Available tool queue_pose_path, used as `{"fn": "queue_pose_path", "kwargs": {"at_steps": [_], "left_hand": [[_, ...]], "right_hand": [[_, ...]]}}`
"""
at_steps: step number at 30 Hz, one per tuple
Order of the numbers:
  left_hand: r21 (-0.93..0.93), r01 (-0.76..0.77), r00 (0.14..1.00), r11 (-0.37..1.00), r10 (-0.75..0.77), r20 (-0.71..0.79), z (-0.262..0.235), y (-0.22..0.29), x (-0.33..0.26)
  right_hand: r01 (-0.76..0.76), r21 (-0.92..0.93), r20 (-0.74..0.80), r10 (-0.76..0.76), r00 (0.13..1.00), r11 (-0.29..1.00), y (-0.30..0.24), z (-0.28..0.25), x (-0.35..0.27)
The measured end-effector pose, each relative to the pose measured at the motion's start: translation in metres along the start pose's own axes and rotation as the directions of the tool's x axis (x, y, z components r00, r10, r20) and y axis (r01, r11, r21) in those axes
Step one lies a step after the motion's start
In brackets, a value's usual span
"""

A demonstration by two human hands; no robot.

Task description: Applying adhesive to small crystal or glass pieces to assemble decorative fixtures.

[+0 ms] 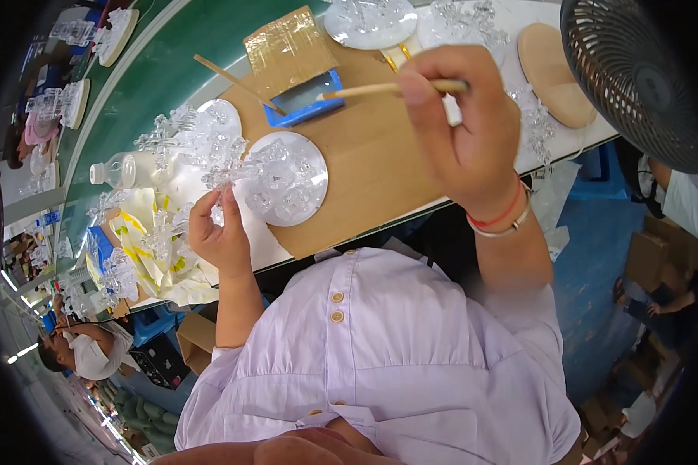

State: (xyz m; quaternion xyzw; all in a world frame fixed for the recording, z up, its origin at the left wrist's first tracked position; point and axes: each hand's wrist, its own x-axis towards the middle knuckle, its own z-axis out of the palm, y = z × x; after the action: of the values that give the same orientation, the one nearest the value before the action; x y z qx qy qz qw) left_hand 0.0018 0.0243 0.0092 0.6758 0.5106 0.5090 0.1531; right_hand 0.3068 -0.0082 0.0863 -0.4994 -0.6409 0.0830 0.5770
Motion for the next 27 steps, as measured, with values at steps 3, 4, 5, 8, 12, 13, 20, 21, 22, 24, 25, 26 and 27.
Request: {"fn": "queue_pose_path", "kwargs": {"at_steps": [3, 4, 5, 8, 12, 13, 20, 21, 22, 24, 25, 26, 27], "left_hand": [[0.025, 0.001, 0.999, 1.000, -0.002, 0.037, -0.005, 0.004, 0.000], [0.026, 0.004, 0.998, 1.000, -0.005, 0.062, -0.006, 0.004, 0.000], [0.026, 0.003, 0.999, 1.000, -0.005, 0.054, -0.008, 0.006, 0.001], [0.026, -0.015, 0.996, 1.000, 0.012, 0.086, -0.010, 0.014, 0.007], [0.059, -0.017, 0.990, 0.998, 0.009, 0.140, -0.017, 0.016, 0.006], [0.061, 0.034, 0.987, 0.998, -0.043, 0.152, -0.017, 0.015, 0.004], [0.053, 0.034, 0.989, 0.998, -0.041, 0.142, -0.013, 0.013, 0.007], [0.046, 0.029, 0.990, 0.999, -0.035, 0.137, -0.012, 0.011, 0.006], [0.039, 0.024, 0.991, 0.999, -0.029, 0.132, -0.012, 0.010, 0.006], [0.044, 0.026, 0.991, 0.999, -0.032, 0.129, -0.011, 0.009, 0.005], [0.045, 0.021, 0.992, 0.999, -0.026, 0.121, -0.011, 0.009, 0.005], [0.049, 0.022, 0.992, 0.999, -0.028, 0.125, -0.012, 0.008, 0.005], [0.041, 0.017, 0.992, 0.999, -0.022, 0.123, -0.011, 0.008, 0.005]], "right_hand": [[0.029, -0.114, 0.027, -0.026, 0.999, 0.993, 0.008, 0.021, 0.020], [0.017, -0.166, 0.056, -0.008, 0.998, 0.986, 0.011, 0.029, 0.025], [0.061, -0.167, 0.014, -0.059, 0.998, 0.984, 0.014, 0.040, 0.029], [0.087, -0.225, 0.089, -0.068, 0.994, 0.971, 0.016, 0.049, 0.036], [0.113, -0.245, 0.120, -0.086, 0.989, 0.963, 0.021, 0.057, 0.036], [0.097, -0.232, 0.116, -0.072, 0.991, 0.968, 0.019, 0.056, 0.036], [0.109, -0.161, 0.006, -0.109, 0.994, 0.981, 0.003, 0.031, 0.025], [0.109, -0.089, 0.026, -0.107, 0.994, 0.990, 0.004, 0.024, 0.019], [0.102, -0.086, 0.031, -0.099, 0.995, 0.991, 0.001, 0.021, 0.013], [0.078, 0.053, 0.017, -0.079, 0.997, 0.996, -0.011, 0.013, 0.002], [0.057, 0.051, 0.038, -0.059, 0.998, 0.997, -0.014, 0.010, -0.006], [0.051, 0.054, 0.037, -0.053, 0.998, 0.997, -0.014, 0.011, -0.012], [0.018, 0.049, 0.066, -0.021, 0.998, 0.999, -0.013, 0.011, -0.020]]}}
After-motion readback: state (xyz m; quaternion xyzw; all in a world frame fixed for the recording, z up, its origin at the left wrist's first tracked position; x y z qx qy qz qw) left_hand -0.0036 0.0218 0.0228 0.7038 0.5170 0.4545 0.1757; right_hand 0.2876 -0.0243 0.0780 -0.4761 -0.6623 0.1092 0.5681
